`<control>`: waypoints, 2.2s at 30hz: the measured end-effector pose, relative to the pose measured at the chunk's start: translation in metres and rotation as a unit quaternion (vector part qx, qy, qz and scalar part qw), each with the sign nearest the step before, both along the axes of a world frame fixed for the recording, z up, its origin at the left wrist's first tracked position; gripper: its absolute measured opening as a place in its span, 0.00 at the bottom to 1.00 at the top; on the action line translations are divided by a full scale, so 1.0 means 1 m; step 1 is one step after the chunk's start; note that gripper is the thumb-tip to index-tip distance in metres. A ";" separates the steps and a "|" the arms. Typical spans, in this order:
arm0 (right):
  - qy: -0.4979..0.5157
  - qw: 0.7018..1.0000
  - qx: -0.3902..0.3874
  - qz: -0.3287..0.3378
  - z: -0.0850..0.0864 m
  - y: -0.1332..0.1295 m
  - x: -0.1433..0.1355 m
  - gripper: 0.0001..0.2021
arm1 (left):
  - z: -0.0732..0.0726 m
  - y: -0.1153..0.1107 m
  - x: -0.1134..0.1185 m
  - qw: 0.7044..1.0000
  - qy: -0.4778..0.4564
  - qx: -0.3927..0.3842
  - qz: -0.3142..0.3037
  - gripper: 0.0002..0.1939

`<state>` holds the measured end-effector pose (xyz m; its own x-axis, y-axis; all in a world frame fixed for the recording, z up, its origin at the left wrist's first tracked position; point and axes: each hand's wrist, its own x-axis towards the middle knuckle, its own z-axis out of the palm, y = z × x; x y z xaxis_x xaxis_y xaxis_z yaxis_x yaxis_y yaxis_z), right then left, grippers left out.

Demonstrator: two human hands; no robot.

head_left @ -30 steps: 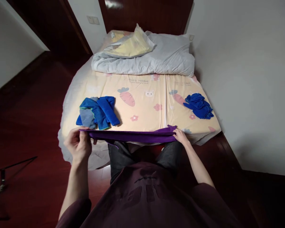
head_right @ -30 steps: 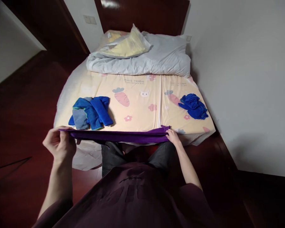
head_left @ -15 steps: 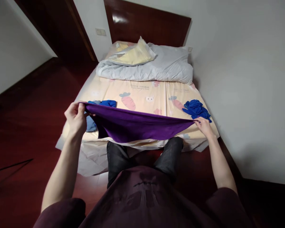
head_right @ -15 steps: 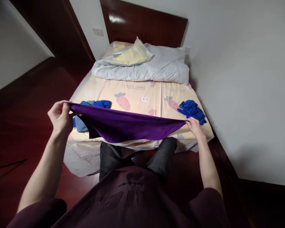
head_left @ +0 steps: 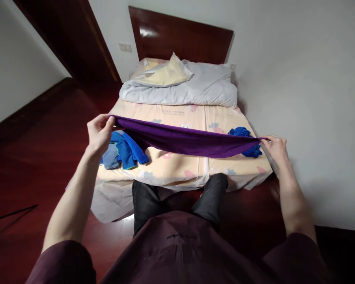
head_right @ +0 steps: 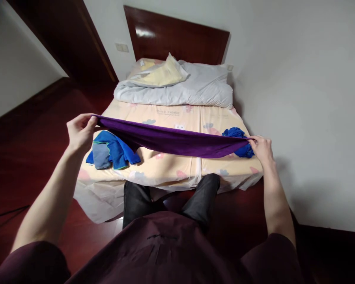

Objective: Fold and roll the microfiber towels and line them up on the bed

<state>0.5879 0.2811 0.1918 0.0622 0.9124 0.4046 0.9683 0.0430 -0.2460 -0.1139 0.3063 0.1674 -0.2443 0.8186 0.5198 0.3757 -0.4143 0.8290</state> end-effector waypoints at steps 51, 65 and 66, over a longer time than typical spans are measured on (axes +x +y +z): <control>0.109 0.993 -0.038 -0.004 -0.256 0.066 0.020 0.16 | -0.227 0.043 0.021 0.932 0.266 -0.223 -0.107 0.19; 0.006 0.983 -0.175 -0.046 -0.328 0.027 0.035 0.13 | -0.298 0.027 0.046 0.744 0.590 -0.208 -0.233 0.21; 0.001 0.984 -0.172 -0.050 -0.329 0.024 0.035 0.13 | -0.300 0.025 0.045 0.746 0.588 -0.220 -0.223 0.21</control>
